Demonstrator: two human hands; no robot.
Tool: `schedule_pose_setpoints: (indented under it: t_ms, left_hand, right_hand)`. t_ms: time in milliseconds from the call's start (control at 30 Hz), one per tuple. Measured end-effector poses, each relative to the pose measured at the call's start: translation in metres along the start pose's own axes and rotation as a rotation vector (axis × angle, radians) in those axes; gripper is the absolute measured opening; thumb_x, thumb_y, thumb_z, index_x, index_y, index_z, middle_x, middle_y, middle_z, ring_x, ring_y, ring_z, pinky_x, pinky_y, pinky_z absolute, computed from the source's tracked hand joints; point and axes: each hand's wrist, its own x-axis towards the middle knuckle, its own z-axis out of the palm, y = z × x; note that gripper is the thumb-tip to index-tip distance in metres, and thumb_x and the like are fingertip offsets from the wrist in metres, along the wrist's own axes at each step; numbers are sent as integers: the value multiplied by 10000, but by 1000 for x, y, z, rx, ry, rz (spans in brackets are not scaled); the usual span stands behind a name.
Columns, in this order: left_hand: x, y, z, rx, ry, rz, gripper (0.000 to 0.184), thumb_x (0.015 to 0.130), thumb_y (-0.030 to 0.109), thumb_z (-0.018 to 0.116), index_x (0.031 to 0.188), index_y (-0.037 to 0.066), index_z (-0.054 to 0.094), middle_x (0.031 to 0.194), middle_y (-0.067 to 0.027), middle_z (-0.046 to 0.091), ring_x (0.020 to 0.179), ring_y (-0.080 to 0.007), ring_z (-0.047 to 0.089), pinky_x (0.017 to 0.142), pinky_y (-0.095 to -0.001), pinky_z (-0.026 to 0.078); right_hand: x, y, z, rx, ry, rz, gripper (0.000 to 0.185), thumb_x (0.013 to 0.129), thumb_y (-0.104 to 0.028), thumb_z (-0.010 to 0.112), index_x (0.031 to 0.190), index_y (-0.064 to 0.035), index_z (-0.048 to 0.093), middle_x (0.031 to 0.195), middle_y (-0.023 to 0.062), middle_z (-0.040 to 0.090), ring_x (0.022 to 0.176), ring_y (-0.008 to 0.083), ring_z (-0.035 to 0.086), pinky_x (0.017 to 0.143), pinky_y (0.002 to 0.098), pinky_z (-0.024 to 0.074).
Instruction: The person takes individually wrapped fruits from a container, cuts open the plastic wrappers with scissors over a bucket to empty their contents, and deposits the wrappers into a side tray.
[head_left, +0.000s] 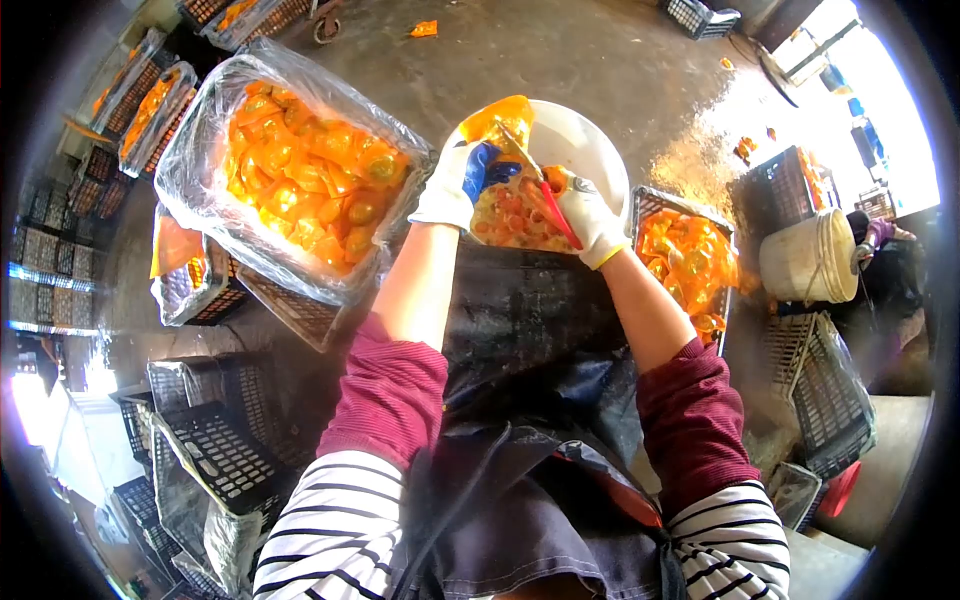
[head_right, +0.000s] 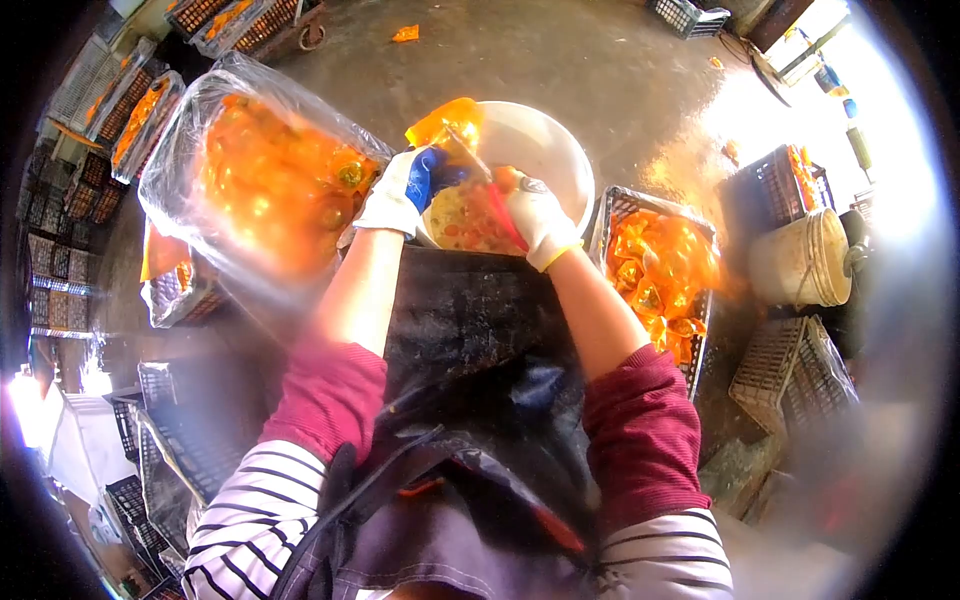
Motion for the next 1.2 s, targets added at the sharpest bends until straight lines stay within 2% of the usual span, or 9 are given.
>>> schedule_pose_setpoints:
  t_ms: [167,233,333,400,567,667,933,1067,1200]
  left_hand:
    - [-7,5,6,151,65,-81,287,869,87,560,1132,-27,563,943,-160,665,744,-271,678,712,-337,582]
    - [-2,-1,-2,177,23,-94,250,869,116,543,1046,-48,610,909,-176,675,692,-265,677,685,-317,568]
    - [20,-9,-31,801,8,54,251,856,125,537,1021,-49,612,834,-176,686,689,-247,679,670,-312,549]
    - [46,-38,-64,1177,-69,446,277,852,151,531,992,-76,606,794,-167,689,700,-223,681,670,-305,531]
    - [10,-5,-28,1648,46,454,275,863,159,569,1035,-53,608,990,-145,672,864,-262,663,749,-348,546]
    - [2,-5,-6,-203,-67,55,280,876,159,588,1117,16,594,1083,-117,628,937,-321,628,820,-414,552]
    - [0,2,9,154,70,22,385,863,215,683,1183,37,566,1017,-87,633,892,-181,629,800,-290,550]
    - [14,-11,-3,202,18,122,390,861,222,685,1183,36,568,1013,-85,630,890,-172,617,793,-268,537]
    - [11,-12,3,136,8,137,356,874,158,656,1185,6,571,1030,-95,642,887,-189,624,772,-285,538]
  right_hand:
    - [9,23,4,74,39,-190,264,839,-224,693,1059,-86,648,880,47,644,793,140,566,699,275,443]
    - [13,34,4,219,-11,-108,279,838,-217,694,1075,-78,644,883,48,643,798,149,568,710,279,448]
    - [2,13,-1,96,-50,-17,304,890,-170,625,1154,-24,600,980,55,642,873,135,569,787,255,460]
    - [3,15,-1,35,-64,-40,310,919,-148,583,1191,1,578,1030,62,642,920,122,568,824,240,465]
    - [15,31,2,137,-71,-95,285,929,-129,541,1186,-10,571,997,115,657,874,156,622,750,265,510]
    - [-4,-3,-7,372,-177,155,281,930,-130,525,1183,-13,562,947,158,669,762,219,662,633,300,533]
    - [2,7,-3,413,-184,151,299,915,-137,539,1184,-7,558,916,163,670,723,244,671,566,308,534]
    - [4,8,-5,457,-158,163,282,899,-101,547,1163,-5,576,911,140,666,756,226,670,567,306,534]
    - [4,16,-7,514,-100,116,293,859,-217,650,1098,-52,609,820,87,654,645,167,636,528,280,487]
